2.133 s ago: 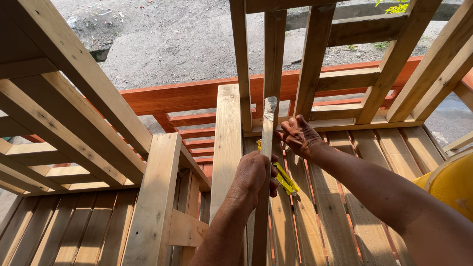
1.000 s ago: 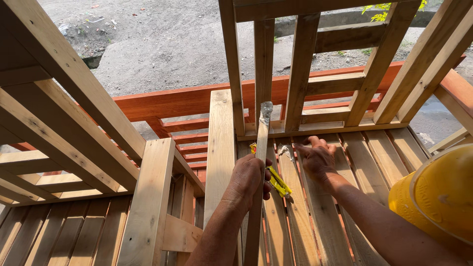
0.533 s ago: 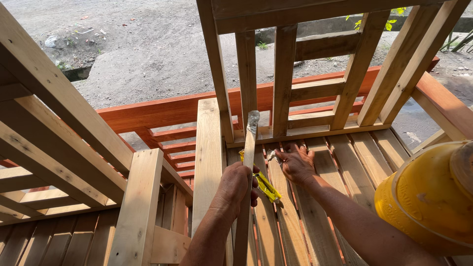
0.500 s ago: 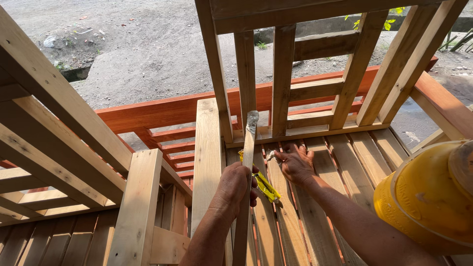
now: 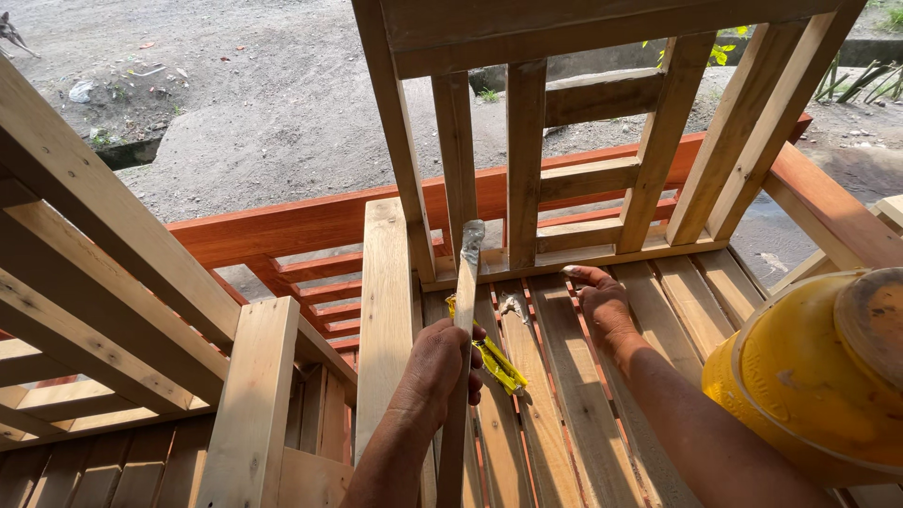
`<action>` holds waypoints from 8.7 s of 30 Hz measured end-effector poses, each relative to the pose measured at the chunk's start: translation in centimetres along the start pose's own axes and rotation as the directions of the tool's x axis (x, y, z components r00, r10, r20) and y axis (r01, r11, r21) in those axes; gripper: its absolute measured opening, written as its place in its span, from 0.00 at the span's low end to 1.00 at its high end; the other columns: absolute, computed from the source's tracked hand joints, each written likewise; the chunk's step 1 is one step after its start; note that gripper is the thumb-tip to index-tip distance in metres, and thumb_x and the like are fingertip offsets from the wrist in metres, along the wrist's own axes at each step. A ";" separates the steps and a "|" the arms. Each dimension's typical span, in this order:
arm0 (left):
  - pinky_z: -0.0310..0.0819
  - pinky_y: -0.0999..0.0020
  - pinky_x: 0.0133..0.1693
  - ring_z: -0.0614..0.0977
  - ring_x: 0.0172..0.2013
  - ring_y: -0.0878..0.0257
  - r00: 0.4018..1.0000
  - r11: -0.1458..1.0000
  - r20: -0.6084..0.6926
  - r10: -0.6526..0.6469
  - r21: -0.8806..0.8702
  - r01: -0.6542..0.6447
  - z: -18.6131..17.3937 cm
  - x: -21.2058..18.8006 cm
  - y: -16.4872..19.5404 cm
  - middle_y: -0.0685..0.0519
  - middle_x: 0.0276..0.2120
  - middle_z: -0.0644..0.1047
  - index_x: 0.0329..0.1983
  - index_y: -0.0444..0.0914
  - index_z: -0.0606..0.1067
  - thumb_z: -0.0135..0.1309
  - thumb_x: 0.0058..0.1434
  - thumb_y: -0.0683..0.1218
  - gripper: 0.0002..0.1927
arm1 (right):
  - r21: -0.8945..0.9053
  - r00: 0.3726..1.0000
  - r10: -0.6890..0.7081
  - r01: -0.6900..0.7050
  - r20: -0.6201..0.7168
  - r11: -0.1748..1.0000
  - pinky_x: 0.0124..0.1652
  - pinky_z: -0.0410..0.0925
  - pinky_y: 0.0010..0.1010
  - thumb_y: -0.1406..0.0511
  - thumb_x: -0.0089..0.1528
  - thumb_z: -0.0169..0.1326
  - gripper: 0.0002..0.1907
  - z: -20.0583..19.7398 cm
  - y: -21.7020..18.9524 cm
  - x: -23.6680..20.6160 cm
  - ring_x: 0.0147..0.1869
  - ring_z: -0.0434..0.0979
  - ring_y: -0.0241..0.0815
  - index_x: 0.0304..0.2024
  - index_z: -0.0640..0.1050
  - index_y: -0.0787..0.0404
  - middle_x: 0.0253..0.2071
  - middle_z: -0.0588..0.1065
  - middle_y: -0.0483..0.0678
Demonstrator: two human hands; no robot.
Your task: The person opens a yellow container of adhesive and uses a wooden stick to scoop out glue. They then apply the glue to the joints of a wooden chair frame, focusing on the vertical and horizontal slats.
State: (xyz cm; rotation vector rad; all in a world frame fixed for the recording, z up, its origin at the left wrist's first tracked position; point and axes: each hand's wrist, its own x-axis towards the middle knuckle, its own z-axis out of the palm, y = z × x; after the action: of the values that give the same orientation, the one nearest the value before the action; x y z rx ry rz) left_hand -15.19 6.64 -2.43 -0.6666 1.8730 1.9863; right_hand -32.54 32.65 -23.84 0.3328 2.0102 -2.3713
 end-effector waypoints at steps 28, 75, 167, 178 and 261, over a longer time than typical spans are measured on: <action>0.67 0.61 0.17 0.68 0.14 0.60 0.993 0.999 0.113 -0.036 -0.001 0.036 2.1 0.3 -0.9 0.50 0.22 0.68 0.45 0.31 0.73 0.37 0.62 0.42 0.15 | -0.958 0.988 0.035 -0.134 -0.148 -0.255 0.57 0.59 0.46 0.65 0.68 0.48 0.14 -0.2 -5.1 2.7 0.54 0.82 0.49 0.47 0.85 0.54 0.49 0.82 0.53; 0.68 0.60 0.19 0.70 0.17 0.59 0.983 0.995 0.183 -0.010 0.100 -0.008 5.9 0.3 -0.7 0.49 0.27 0.69 0.48 0.32 0.72 0.36 0.62 0.42 0.17 | -0.989 0.991 -0.114 -0.089 -0.076 -0.114 0.52 0.66 0.48 0.58 0.64 0.54 0.18 -1.1 -6.0 -0.4 0.51 0.81 0.53 0.55 0.77 0.54 0.52 0.74 0.54; 0.71 0.62 0.18 0.72 0.15 0.59 0.990 0.988 0.142 0.013 0.148 -0.034 4.5 2.8 -0.2 0.49 0.26 0.70 0.48 0.33 0.74 0.37 0.64 0.42 0.16 | -0.771 0.858 -0.474 0.436 0.199 0.464 0.49 0.76 0.35 0.69 0.64 0.47 0.21 4.9 0.2 -4.0 0.47 0.80 0.41 0.43 0.87 0.37 0.46 0.74 0.44; 0.70 0.62 0.17 0.71 0.15 0.59 0.988 0.986 0.149 0.027 0.158 -0.051 4.6 2.8 -0.1 0.49 0.25 0.70 0.47 0.33 0.73 0.36 0.62 0.40 0.16 | -0.955 0.966 -0.006 0.258 0.260 0.144 0.54 0.68 0.40 0.55 0.69 0.43 0.18 7.2 -4.9 -5.8 0.53 0.74 0.43 0.54 0.80 0.24 0.43 0.71 0.45; 0.73 0.63 0.19 0.71 0.16 0.61 0.991 0.980 0.128 0.029 0.193 -0.053 4.5 3.4 -0.5 0.48 0.27 0.70 0.50 0.32 0.73 0.36 0.65 0.41 0.17 | -0.802 0.905 0.064 -0.403 -0.420 0.440 0.63 0.67 0.47 0.62 0.64 0.52 0.32 -1.5 -4.0 5.9 0.68 0.69 0.58 0.71 0.65 0.59 0.71 0.56 0.56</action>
State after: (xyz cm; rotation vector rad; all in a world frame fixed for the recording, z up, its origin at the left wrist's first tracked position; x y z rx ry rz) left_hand -18.25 10.90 -4.57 -0.4415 1.9877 1.7912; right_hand -38.70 35.55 -21.17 0.9109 2.7492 -0.8606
